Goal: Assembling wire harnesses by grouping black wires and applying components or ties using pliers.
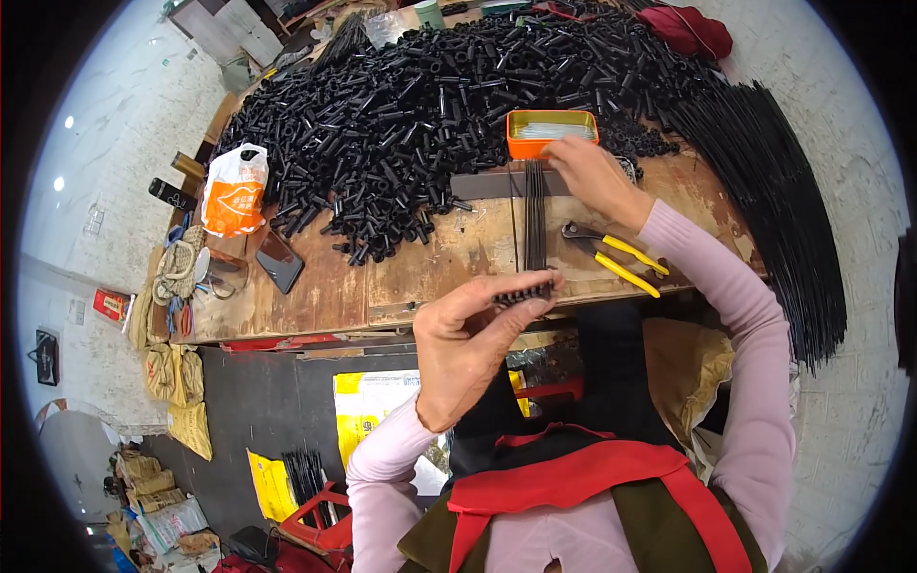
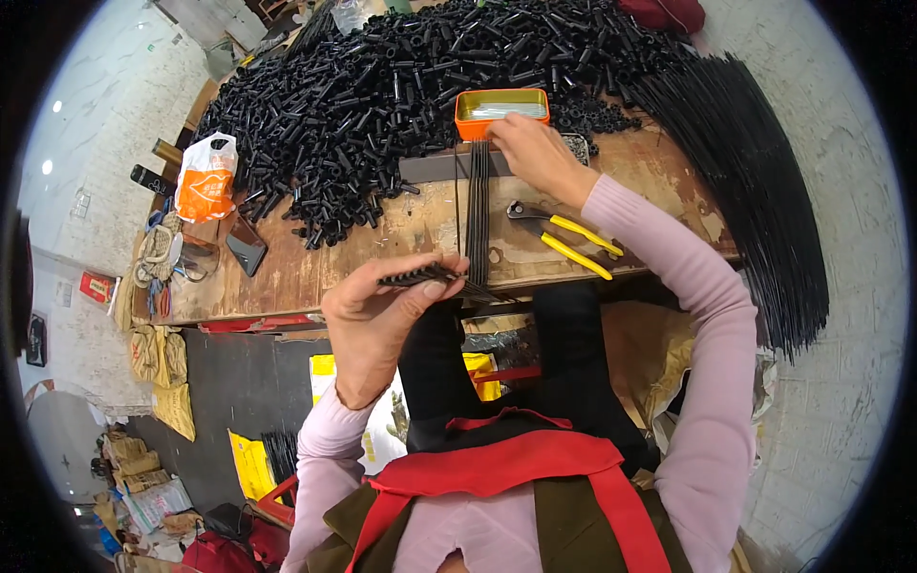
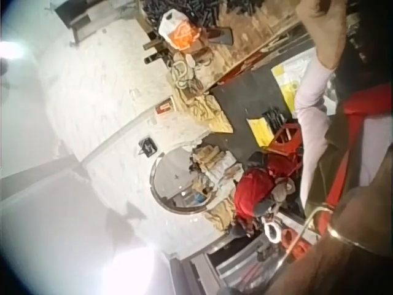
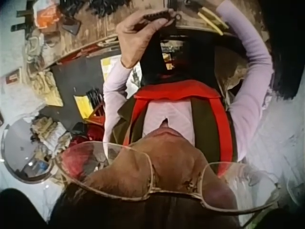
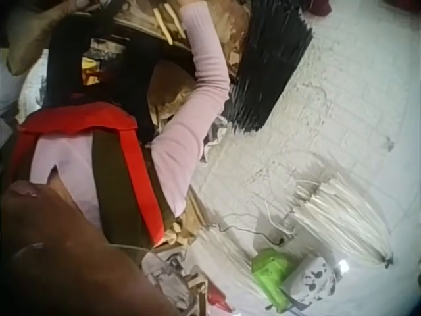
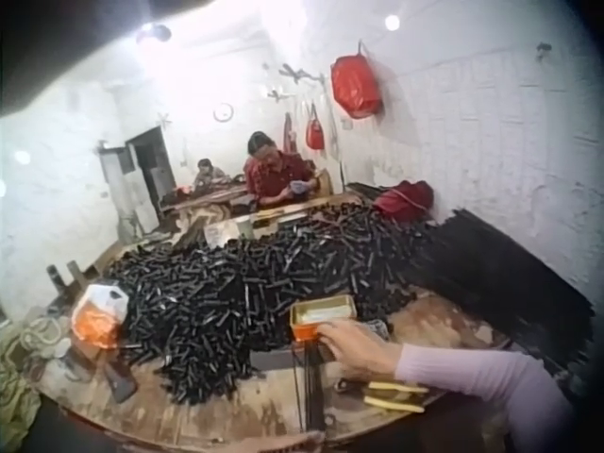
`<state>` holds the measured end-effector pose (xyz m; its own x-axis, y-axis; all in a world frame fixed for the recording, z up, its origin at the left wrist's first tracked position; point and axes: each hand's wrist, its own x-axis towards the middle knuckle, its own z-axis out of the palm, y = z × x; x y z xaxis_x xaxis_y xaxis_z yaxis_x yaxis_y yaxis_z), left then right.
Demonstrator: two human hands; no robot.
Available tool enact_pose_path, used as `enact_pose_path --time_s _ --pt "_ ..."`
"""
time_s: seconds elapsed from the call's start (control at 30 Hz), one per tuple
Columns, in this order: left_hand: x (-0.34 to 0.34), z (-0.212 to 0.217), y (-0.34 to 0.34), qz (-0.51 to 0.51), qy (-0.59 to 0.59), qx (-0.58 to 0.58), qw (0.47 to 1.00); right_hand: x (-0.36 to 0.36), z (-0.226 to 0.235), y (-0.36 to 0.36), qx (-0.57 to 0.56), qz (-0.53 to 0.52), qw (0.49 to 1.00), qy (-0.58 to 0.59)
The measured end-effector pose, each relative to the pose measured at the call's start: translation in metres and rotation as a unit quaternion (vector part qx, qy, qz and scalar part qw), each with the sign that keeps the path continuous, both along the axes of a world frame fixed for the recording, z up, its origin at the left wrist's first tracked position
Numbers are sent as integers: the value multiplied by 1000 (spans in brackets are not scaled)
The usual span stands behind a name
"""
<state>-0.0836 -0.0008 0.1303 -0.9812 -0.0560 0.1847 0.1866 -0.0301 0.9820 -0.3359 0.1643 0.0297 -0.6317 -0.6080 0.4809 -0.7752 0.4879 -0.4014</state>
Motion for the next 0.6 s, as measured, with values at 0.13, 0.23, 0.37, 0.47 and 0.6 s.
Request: enact_pose_path --time_s 0.13,0.23,0.37,0.47,0.6 --pt "-11 -4 2 17 -46 10 999 -14 20 -10 21 -32 998 56" --pt "-5 -6 2 -6 -24 29 999 -44 22 -16 32 -13 997 73" --pt "-7 -3 1 -5 -32 24 999 -86 25 -26 103 -40 994 23" --pt "-5 -6 1 -20 -33 -8 999 -105 14 -31 186 -43 981 -18" --pt "-4 -6 6 -9 -25 13 1000 -107 17 -29 190 -60 979 30"
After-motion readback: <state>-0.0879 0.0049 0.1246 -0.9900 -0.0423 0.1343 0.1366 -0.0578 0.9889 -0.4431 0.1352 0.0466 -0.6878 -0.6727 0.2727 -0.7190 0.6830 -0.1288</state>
